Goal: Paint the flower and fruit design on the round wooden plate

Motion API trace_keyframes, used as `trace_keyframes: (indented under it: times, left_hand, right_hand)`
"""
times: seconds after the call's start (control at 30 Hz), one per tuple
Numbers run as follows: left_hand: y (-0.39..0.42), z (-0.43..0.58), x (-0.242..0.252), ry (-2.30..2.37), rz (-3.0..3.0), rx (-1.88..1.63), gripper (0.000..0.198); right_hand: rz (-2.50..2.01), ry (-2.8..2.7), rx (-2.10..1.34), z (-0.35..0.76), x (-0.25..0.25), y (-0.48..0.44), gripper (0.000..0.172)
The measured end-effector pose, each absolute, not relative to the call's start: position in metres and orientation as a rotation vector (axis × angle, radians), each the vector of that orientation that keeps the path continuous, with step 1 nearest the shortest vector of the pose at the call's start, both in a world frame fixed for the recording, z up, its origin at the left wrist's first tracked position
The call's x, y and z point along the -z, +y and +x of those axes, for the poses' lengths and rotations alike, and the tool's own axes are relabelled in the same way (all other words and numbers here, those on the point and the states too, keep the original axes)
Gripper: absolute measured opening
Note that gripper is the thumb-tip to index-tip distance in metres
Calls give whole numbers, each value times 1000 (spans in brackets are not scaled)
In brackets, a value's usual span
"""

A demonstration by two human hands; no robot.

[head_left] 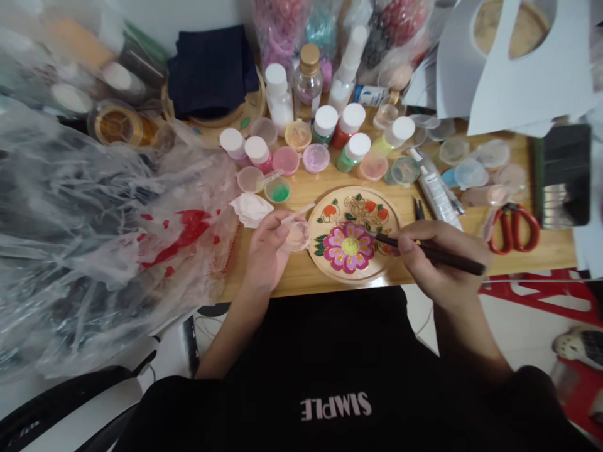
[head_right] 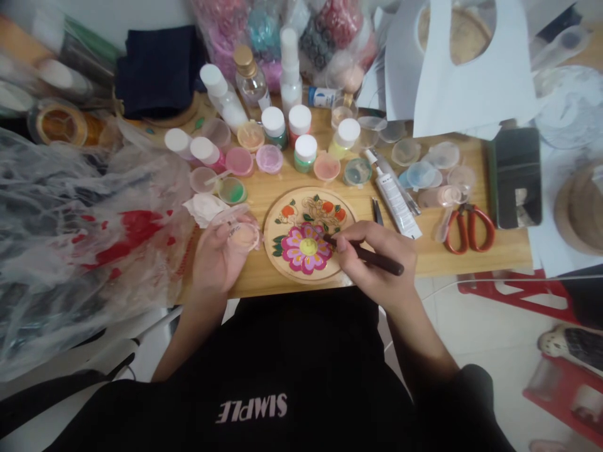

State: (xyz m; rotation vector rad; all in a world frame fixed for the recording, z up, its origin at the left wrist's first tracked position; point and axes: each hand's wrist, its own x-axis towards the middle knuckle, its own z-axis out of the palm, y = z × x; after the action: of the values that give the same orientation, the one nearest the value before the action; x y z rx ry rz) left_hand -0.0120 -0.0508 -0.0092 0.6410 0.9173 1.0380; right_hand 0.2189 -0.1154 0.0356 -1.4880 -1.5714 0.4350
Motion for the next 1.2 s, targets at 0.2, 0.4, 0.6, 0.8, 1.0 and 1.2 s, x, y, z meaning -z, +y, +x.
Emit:
trace_keyframes:
  times: [0.2,0.4,0.6,0.8,1.0,1.2]
  left_hand:
    - [-50,-12,9,920,644,-1032,43]
    - [-51,-11,9,917,652,-1038,44]
    - [-50,-12,11,840,635,-1044,38]
    - [-51,-12,13,836,616,-1050,38]
    - [-51,-12,12,881,625,-1032,38]
    - [-50,-12,10,828,619,-1040,37]
  right_hand:
    - [-1499,-1583,-433,217,-38,-113,11]
    - [-1541,-1581,-471,216,-44,-110,13]
    - [-1595,-1558,-630,215,-56,-99,15]
    - [-1517,-1614,-594,217,-65,-93,18]
    - [-1472,-1550,-520,214,-74,-104,16]
    - [-1153,-1784,-622,197,-73,-99,21]
